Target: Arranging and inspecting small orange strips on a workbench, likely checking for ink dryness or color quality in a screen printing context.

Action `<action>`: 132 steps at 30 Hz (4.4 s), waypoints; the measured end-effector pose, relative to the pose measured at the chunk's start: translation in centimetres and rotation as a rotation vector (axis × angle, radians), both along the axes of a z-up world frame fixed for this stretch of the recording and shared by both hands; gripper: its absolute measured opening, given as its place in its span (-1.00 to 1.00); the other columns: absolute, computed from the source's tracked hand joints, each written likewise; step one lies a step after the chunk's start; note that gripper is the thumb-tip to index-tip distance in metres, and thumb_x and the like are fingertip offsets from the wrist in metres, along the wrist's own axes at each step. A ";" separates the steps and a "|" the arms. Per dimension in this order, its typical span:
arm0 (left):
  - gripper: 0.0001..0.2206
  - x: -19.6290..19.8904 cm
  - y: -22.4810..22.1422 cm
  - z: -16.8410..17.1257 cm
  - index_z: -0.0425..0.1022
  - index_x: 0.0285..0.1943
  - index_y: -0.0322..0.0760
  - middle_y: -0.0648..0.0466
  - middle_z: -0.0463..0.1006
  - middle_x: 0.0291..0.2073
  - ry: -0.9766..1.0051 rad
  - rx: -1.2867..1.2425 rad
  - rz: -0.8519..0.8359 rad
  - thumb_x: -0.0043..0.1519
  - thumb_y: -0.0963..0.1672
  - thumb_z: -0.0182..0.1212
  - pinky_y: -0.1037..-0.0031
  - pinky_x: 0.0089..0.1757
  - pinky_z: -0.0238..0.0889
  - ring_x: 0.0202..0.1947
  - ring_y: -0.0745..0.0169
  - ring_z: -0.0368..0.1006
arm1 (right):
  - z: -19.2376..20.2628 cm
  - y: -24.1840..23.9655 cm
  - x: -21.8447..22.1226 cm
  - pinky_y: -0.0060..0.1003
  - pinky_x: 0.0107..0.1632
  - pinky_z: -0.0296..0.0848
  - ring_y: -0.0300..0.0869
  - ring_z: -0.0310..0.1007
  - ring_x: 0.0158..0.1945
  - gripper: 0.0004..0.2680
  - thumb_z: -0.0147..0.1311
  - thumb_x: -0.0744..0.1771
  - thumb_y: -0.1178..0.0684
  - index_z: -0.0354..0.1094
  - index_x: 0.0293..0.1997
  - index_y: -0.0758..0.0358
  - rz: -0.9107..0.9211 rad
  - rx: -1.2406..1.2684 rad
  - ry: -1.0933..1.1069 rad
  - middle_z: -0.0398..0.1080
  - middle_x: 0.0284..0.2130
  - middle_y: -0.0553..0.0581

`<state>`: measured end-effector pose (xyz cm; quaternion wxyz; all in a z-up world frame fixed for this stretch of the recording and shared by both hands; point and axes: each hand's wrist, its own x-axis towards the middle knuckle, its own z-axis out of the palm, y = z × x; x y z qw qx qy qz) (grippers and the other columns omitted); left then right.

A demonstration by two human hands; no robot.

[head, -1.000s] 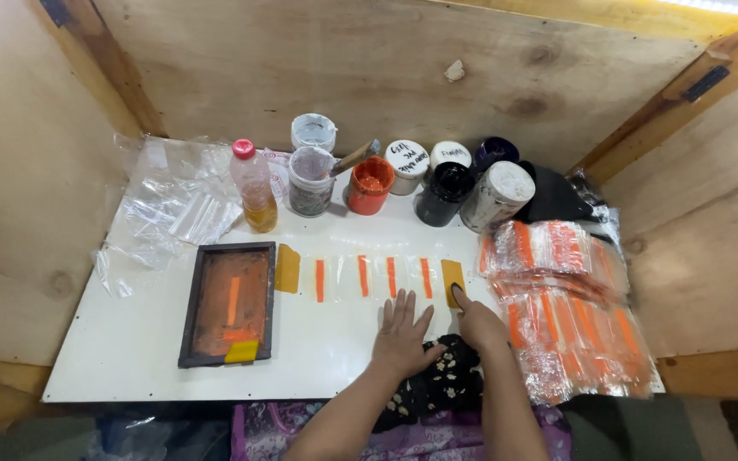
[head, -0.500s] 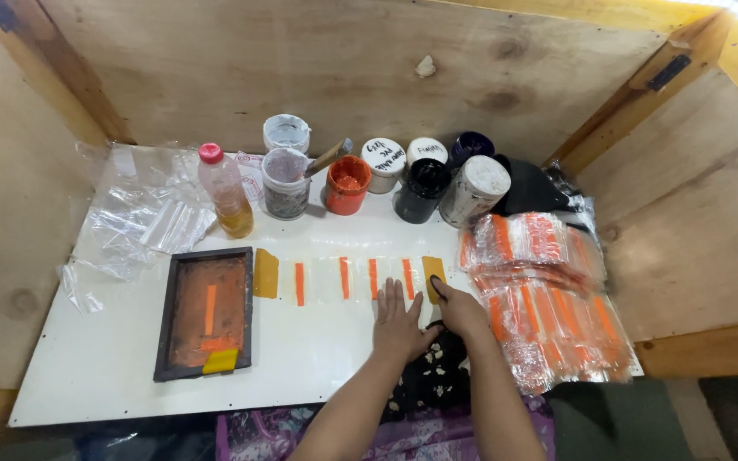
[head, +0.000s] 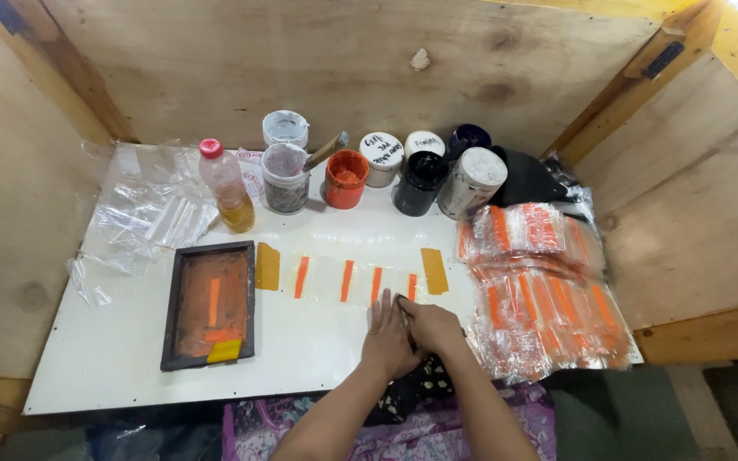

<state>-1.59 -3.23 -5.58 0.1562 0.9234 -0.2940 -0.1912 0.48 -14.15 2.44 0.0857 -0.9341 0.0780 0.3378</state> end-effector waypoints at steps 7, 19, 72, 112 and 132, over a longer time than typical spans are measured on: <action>-0.21 0.3 -0.4 -0.9 -0.04 0.60 -0.17 -0.27 -0.49 0.58 0.020 0.017 0.012 0.24 0.23 -0.16 -0.18 0.35 -0.82 0.50 -0.47 -0.83 | -0.5 0.3 2.2 -0.12 0.02 0.45 -0.01 0.46 0.12 -0.58 -0.21 0.37 -0.04 0.02 0.48 -0.23 -0.012 -0.040 -0.024 0.44 0.12 0.05; -0.35 -0.3 0.4 2.0 -0.38 0.65 0.15 -0.30 -0.48 0.59 -0.022 0.212 -0.071 0.34 0.01 -0.27 -0.21 0.32 -0.89 0.50 -0.64 -0.75 | -3.5 -3.4 5.2 -0.12 0.42 0.15 0.00 0.15 0.45 -0.58 -0.37 0.42 -0.14 -0.08 0.55 -0.25 -0.391 0.250 -0.135 0.07 0.46 0.06; -0.46 -1.6 0.1 -4.0 0.32 0.39 0.07 -0.15 0.18 0.46 -0.336 -0.277 0.045 0.25 0.17 0.08 -0.13 0.32 -0.63 0.55 -0.31 -0.25 | 1.3 -3.4 -2.1 0.10 0.32 0.35 0.20 0.37 0.30 -0.66 -0.19 0.41 -0.02 0.31 0.36 -0.26 -0.221 0.137 -0.176 0.46 0.16 0.31; -0.21 0.3 11.3 8.9 0.01 0.61 0.17 -0.18 -0.21 0.60 0.205 0.105 0.294 0.20 0.31 -0.12 -0.13 0.38 -0.74 0.55 -0.54 -0.52 | -0.2 9.1 2.9 0.08 0.11 0.49 0.12 0.51 0.14 -0.60 -0.19 0.40 0.09 0.16 0.44 -0.27 0.158 -0.014 -0.175 0.51 0.00 0.28; -0.30 0.1 10.9 3.1 -0.11 0.62 0.22 -0.28 -0.41 0.57 0.044 0.000 0.273 0.28 0.26 -0.15 -0.27 0.34 -0.66 0.49 -0.63 -0.67 | 2.4 9.3 7.0 -0.20 -0.08 0.46 -0.02 0.47 0.02 -0.39 -0.36 0.33 0.29 -0.25 0.59 -0.25 -0.200 0.049 -0.021 0.44 0.10 0.14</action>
